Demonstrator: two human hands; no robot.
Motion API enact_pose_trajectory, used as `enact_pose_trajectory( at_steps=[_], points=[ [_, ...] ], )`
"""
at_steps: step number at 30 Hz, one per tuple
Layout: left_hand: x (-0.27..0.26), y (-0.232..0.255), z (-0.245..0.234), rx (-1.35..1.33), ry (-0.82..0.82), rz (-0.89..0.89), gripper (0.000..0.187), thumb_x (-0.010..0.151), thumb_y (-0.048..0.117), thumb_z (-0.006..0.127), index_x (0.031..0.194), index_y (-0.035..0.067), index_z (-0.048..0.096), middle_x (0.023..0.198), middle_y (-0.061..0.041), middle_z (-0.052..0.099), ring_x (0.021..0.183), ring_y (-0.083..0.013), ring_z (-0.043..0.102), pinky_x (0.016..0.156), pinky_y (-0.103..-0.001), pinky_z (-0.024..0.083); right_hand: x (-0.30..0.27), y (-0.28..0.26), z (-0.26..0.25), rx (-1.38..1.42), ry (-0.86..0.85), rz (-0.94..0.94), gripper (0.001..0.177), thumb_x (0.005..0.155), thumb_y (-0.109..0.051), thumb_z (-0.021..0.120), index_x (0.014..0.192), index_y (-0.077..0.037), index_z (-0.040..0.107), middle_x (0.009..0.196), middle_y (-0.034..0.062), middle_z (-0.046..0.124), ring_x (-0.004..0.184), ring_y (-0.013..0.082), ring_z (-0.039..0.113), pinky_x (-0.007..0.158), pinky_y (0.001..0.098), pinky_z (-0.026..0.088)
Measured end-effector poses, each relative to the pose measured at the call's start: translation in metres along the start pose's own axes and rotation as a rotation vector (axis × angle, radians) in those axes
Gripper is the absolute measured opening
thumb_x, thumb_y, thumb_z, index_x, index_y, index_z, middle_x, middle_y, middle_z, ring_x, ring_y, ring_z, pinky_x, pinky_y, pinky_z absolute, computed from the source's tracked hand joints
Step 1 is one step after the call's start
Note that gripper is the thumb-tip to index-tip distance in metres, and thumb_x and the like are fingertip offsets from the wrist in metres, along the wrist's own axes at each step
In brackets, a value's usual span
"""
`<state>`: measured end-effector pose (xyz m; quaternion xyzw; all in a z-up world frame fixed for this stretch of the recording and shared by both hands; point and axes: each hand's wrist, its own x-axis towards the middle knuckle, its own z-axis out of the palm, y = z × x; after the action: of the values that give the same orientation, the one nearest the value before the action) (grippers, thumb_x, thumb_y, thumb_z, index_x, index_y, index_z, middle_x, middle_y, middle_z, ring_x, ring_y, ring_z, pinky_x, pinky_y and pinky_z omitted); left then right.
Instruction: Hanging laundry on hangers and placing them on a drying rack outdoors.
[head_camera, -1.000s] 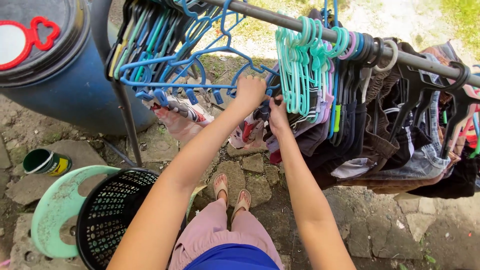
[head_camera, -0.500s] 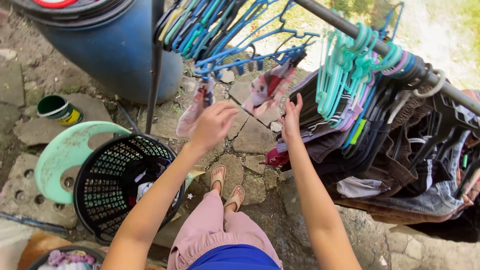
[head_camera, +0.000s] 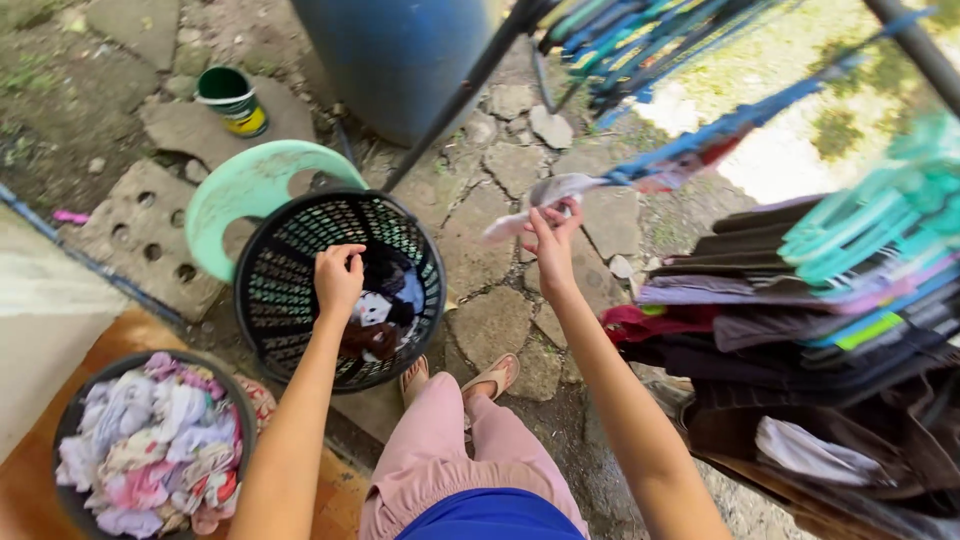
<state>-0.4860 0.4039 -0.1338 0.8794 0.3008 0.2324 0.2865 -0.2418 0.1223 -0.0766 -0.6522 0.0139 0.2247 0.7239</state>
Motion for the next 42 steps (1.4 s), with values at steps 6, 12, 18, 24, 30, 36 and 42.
enact_pose_trajectory(
  at_steps=[6,12,18,24,30,36,42],
  points=[
    [-0.036,-0.138,0.061,0.167,-0.177,-0.258,0.014,0.091,0.018,0.069,0.1,0.01,0.076,0.099,-0.017,0.072,0.096,-0.0394,0.067,0.085,-0.049,0.054,-0.01,0.078,0.073,0.08,0.077,0.161,0.064,0.096,-0.019,0.063,0.146,-0.021,0.022,0.12,0.0086,0.052,0.082,0.0163,0.064,0.062,0.0322,0.054],
    [-0.1,-0.182,0.106,0.257,-0.504,-0.379,0.035,0.091,0.031,0.073,0.118,0.009,0.071,0.112,-0.02,0.072,0.106,-0.0394,0.068,0.093,-0.05,0.055,-0.046,0.117,0.146,-0.023,-0.028,0.223,0.06,0.093,-0.016,0.065,0.143,-0.016,0.03,0.12,0.0085,0.05,0.082,0.0181,0.064,0.063,0.034,0.055],
    [-0.137,-0.206,0.166,0.103,-0.394,-0.592,0.102,0.078,0.041,0.087,0.151,-0.002,0.029,0.149,-0.022,0.045,0.131,-0.0393,0.046,0.107,-0.055,0.036,-0.061,0.148,0.169,-0.059,-0.077,0.28,0.061,0.095,-0.019,0.064,0.145,-0.016,0.03,0.122,0.0096,0.049,0.088,0.0175,0.064,0.07,0.0318,0.057],
    [-0.137,-0.22,0.189,-0.207,-0.527,-1.097,0.086,0.075,0.046,0.087,0.142,0.017,0.041,0.147,-0.024,0.048,0.137,-0.0413,0.045,0.11,-0.052,0.045,-0.064,0.164,0.153,-0.056,-0.002,0.33,0.062,0.094,-0.023,0.064,0.145,-0.016,0.03,0.123,0.0087,0.05,0.09,0.0167,0.065,0.072,0.032,0.055],
    [-0.089,-0.169,0.124,0.157,-0.555,-0.79,0.028,0.087,0.04,0.071,0.101,0.017,0.08,0.124,-0.011,0.071,0.128,-0.0356,0.056,0.105,-0.066,0.034,-0.069,0.167,0.135,-0.169,-0.112,0.266,0.052,0.093,-0.022,0.067,0.14,-0.014,0.045,0.124,0.0074,0.055,0.097,0.0147,0.065,0.079,0.0332,0.051],
    [-0.069,-0.164,0.046,-0.119,-0.14,-0.083,0.022,0.084,0.025,0.071,0.084,0.003,0.074,0.098,-0.015,0.072,0.093,-0.0365,0.064,0.079,-0.047,0.051,-0.085,0.109,0.169,-0.37,-0.482,0.13,0.087,0.071,-0.02,0.085,0.147,-0.012,0.044,0.14,0.0104,0.054,0.129,0.0219,0.052,0.1,0.0378,0.05],
    [0.0,-0.037,-0.074,-0.489,-0.337,-0.183,0.027,0.104,0.023,0.059,0.093,-0.002,0.064,0.072,-0.011,0.061,0.064,-0.0167,0.056,0.058,-0.034,0.046,-0.092,0.094,0.2,-0.535,-0.83,-0.312,0.137,0.05,-0.03,0.099,0.161,-0.007,0.023,0.163,0.0189,0.031,0.154,0.0332,0.026,0.126,0.0439,0.02]
  ],
)
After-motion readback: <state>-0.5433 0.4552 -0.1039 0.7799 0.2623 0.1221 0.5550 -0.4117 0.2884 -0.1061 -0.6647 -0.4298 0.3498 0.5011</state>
